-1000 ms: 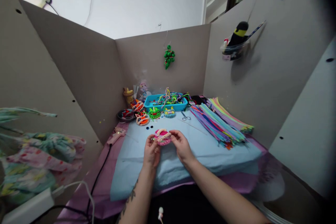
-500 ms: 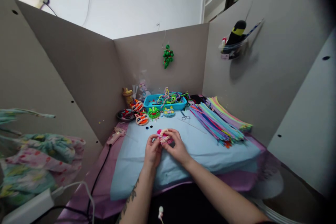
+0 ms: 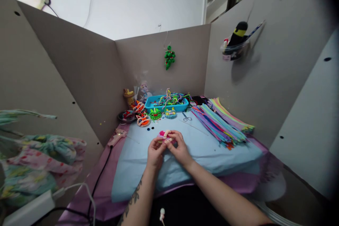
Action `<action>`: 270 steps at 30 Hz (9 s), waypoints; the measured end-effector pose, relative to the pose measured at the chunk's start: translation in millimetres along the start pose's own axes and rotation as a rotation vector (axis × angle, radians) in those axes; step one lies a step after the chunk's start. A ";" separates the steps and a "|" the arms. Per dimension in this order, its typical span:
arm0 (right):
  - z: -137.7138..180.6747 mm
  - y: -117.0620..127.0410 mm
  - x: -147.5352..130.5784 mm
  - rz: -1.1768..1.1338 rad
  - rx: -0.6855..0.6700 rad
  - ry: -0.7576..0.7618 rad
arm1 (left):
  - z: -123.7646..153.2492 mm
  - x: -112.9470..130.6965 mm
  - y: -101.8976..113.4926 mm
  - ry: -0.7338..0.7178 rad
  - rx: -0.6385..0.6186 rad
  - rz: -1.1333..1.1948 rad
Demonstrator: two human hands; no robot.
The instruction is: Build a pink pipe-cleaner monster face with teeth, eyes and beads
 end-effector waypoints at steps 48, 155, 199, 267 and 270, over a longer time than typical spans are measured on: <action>-0.5 -3.8 6.0 -0.019 -0.007 -0.099 | 1.4 -2.6 -2.7 -0.009 0.117 -0.113; -5.6 -6.3 27.2 -0.754 0.153 -0.430 | -11.9 6.8 2.2 0.087 0.027 0.225; -5.3 -0.1 27.0 -0.461 -0.044 -0.402 | -9.8 10.6 7.6 -0.016 -0.003 0.310; -3.1 -7.9 -11.4 0.299 -0.088 -0.007 | -4.0 3.3 -1.2 0.023 0.062 0.162; -3.4 -8.1 -10.9 0.287 -0.084 -0.003 | -4.2 2.0 -1.1 0.019 0.074 0.141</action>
Point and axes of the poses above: each hand's wrist, its own z-axis away from the middle knuckle, its own y-axis out of the back of the hand, x = y × z, the point moved 3 cm from there along -z, towards the middle knuckle, and after that the axes turned 14 degrees about -x, right-handed, at the moved point
